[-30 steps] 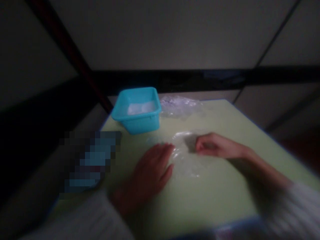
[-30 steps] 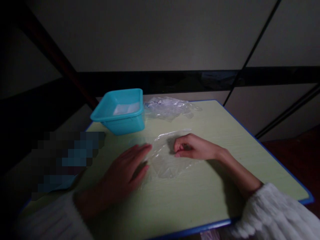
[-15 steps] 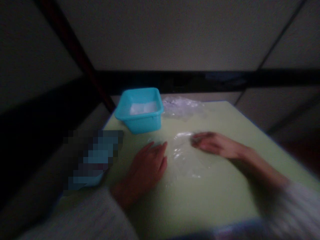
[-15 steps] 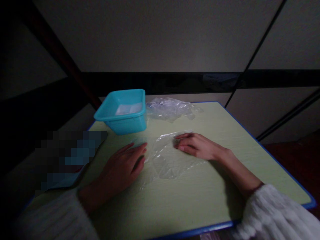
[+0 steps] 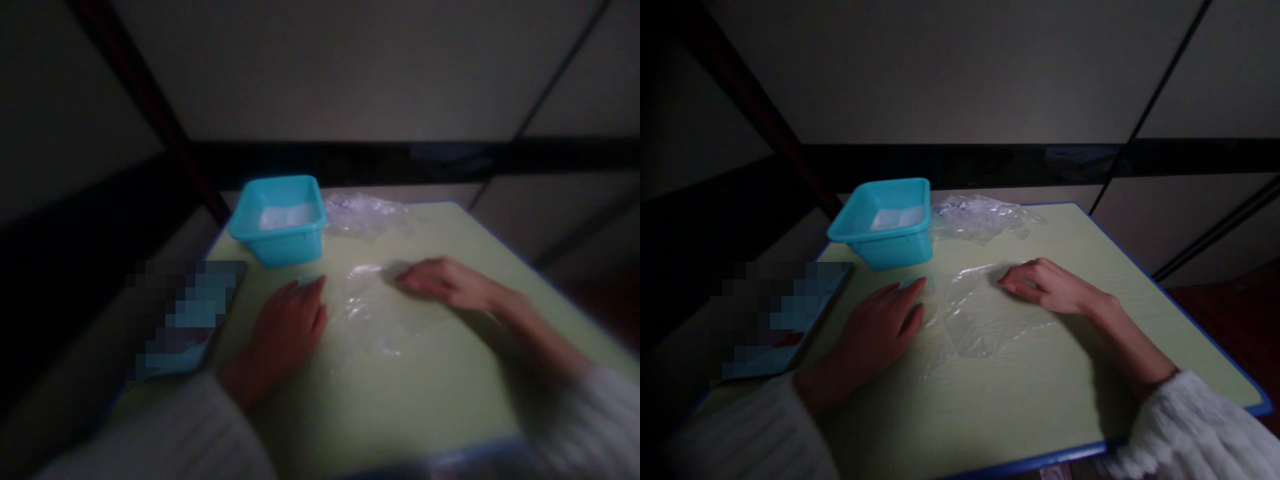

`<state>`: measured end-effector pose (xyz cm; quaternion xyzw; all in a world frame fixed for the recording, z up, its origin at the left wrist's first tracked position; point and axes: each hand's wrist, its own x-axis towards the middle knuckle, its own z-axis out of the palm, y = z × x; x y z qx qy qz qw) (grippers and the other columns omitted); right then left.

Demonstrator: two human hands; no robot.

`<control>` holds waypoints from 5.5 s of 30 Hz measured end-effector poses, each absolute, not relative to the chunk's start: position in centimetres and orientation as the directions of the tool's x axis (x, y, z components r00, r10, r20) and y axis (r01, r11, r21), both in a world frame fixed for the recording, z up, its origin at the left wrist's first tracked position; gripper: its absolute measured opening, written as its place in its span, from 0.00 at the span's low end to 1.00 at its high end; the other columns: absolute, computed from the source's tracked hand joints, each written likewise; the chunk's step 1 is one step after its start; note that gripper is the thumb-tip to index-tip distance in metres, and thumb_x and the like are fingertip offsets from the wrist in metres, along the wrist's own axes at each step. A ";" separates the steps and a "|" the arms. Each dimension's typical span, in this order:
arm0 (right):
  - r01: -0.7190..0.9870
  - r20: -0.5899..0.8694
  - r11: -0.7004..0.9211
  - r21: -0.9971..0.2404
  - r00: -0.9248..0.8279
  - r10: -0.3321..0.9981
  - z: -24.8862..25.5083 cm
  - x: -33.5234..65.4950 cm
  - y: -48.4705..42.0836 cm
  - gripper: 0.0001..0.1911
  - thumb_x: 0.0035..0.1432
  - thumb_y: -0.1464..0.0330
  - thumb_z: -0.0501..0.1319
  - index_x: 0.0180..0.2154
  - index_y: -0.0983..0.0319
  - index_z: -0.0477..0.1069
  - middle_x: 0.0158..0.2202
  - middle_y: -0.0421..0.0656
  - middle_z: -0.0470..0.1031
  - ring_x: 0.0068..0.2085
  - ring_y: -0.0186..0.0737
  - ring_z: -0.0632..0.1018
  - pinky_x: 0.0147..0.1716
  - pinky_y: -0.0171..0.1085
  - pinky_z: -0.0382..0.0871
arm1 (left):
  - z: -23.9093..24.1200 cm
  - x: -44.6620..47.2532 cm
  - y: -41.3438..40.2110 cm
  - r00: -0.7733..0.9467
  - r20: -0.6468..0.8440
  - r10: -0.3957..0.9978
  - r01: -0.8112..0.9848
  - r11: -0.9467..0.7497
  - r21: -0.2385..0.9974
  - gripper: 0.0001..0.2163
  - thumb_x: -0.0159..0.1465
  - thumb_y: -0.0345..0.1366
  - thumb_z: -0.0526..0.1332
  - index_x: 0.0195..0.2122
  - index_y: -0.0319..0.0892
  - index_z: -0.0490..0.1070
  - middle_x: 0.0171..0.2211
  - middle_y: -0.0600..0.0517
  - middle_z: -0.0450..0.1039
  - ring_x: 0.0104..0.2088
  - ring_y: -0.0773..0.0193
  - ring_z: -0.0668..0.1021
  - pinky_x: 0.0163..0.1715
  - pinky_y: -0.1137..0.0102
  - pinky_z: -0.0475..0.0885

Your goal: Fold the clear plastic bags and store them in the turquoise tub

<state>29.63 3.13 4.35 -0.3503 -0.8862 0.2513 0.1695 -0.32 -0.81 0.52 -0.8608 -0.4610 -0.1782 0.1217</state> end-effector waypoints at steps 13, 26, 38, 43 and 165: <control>0.601 0.030 0.530 -0.598 -0.644 0.765 2.8 34.1 -2.1 0.17 0.66 0.64 0.52 0.54 0.58 0.68 0.55 0.47 0.71 0.54 0.45 0.72 0.52 0.45 0.68 | 0.5 -0.4 -0.1 0.484 0.362 0.796 0.866 -0.495 -0.071 0.16 0.63 0.31 0.51 0.51 0.35 0.66 0.41 0.42 0.77 0.40 0.54 0.78 0.48 0.58 0.71; 0.486 0.148 0.791 -0.371 -0.810 0.567 2.5 32.7 -6.3 0.25 0.63 0.65 0.56 0.60 0.63 0.59 0.59 0.50 0.66 0.60 0.46 0.66 0.58 0.51 0.61 | 0.1 -0.8 0.8 0.531 0.325 0.782 0.841 -0.533 -0.091 0.17 0.67 0.32 0.48 0.54 0.32 0.64 0.45 0.40 0.75 0.44 0.53 0.78 0.52 0.56 0.67; 0.272 0.230 0.878 -0.394 -0.896 0.380 6.0 27.7 -7.6 0.22 0.66 0.60 0.49 0.52 0.69 0.67 0.49 0.53 0.75 0.49 0.43 0.75 0.52 0.42 0.68 | -0.1 -0.5 0.2 0.568 0.374 0.733 0.771 -0.633 0.071 0.17 0.66 0.33 0.48 0.55 0.34 0.62 0.52 0.38 0.69 0.53 0.50 0.72 0.53 0.53 0.66; 0.330 0.325 0.813 -0.479 -0.794 0.514 7.1 27.6 -2.3 0.20 0.68 0.59 0.45 0.49 0.64 0.67 0.46 0.50 0.76 0.49 0.41 0.74 0.49 0.42 0.68 | 2.1 2.0 -4.6 0.745 0.433 0.507 0.471 -0.860 0.196 0.17 0.65 0.33 0.49 0.55 0.34 0.62 0.54 0.42 0.69 0.56 0.57 0.69 0.59 0.60 0.61; 0.572 0.208 0.668 -0.477 -0.664 0.718 0.1 26.7 5.8 0.26 0.66 0.54 0.46 0.61 0.58 0.57 0.64 0.48 0.57 0.64 0.52 0.56 0.61 0.61 0.40 | 2.7 1.2 -4.0 0.983 0.043 0.177 0.128 -0.838 0.530 0.28 0.67 0.45 0.53 0.64 0.37 0.52 0.66 0.43 0.48 0.66 0.55 0.51 0.64 0.61 0.45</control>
